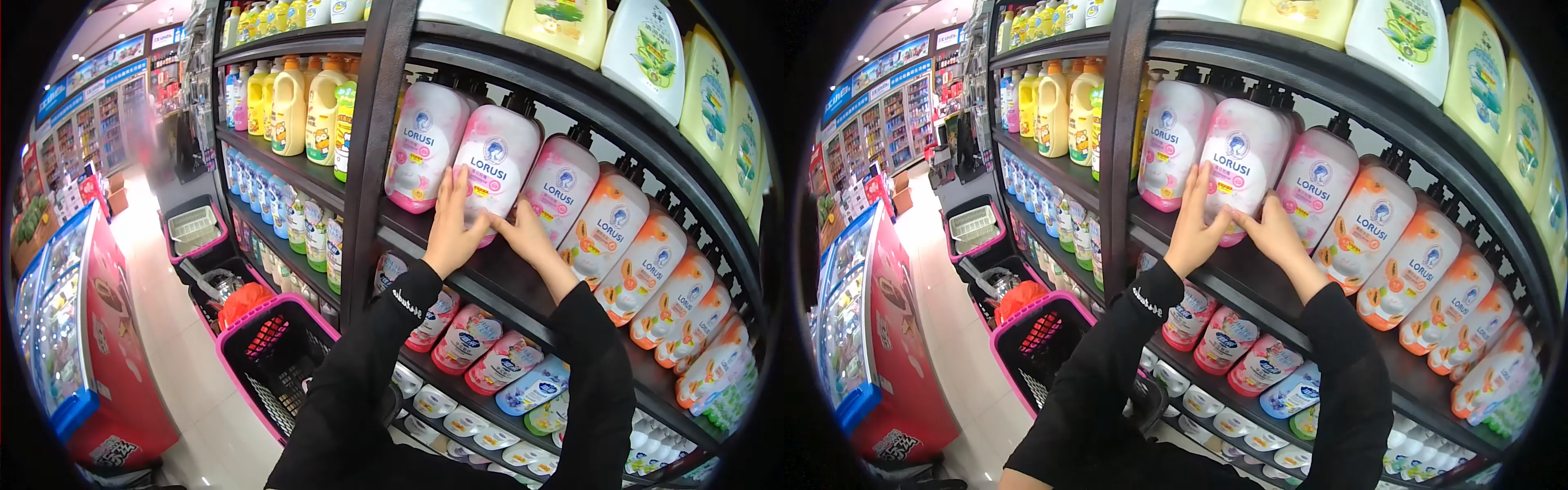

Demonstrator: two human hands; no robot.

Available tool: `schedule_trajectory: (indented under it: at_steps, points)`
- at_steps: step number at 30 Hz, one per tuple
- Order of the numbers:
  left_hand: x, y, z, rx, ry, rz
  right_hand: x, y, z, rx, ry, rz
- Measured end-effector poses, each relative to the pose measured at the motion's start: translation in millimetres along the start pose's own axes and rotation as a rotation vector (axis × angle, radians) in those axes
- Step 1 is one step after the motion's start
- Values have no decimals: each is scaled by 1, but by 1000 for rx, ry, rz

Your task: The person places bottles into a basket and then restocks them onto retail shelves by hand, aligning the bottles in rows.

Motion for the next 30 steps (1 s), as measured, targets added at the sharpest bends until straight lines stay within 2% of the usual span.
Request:
schedule_trajectory:
  at_steps: [2,4,5,6,8,10,12,16,18,19,20,22,23,24,26,27,28,30]
  points:
    - [-12,-5,-7,27,77,-9,-6,1,4,72,9,49]
    - [-28,-16,-16,19,62,28,-23,2,16,132,-1,68]
    - [-36,-22,-22,29,80,38,-31,0,24,-17,-13,80]
    - [-44,-28,-27,37,96,49,-43,1,36,-15,-6,89]
    - [-66,-39,-34,-64,60,137,-70,3,59,-377,44,23]
    - [-81,-59,-50,-190,142,242,-90,8,77,-405,-50,37]
    - [-102,-74,-58,-324,73,401,-111,15,98,-546,-106,20]
    - [-136,-93,-61,-464,47,601,-153,34,110,-571,-117,114]
    - [-158,-92,-59,-630,-83,735,-184,45,101,-491,-25,215]
    - [-171,-90,-58,-610,-87,814,-198,50,99,-449,97,281]
    - [-180,-90,-57,-618,-169,986,-212,55,97,-403,212,354]
    - [-220,-80,-51,-539,-83,1070,-245,71,86,-346,312,470]
    - [-246,-76,-43,-563,-102,1180,-264,81,80,-327,392,556]
    - [-268,-75,-39,-567,-152,1188,-285,92,76,-289,403,585]
    - [-308,-77,-37,-436,-206,1577,-331,113,69,-285,477,815]
    - [-323,-81,-40,-446,-223,1582,-356,126,66,-244,530,882]
    - [-337,-84,-43,-376,-291,1629,-378,138,68,-236,539,887]
    - [-360,-89,-44,-312,-345,1690,-416,160,78,-116,709,813]
Point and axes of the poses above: each hand's wrist, its own x-axis towards the middle knuckle, its own y-axis out of the palm, z = x × y, the point moved 1 cm from there along x, towards the middle knuckle, and after that the axes turned 6 degrees about z, right-handed, at the moved point
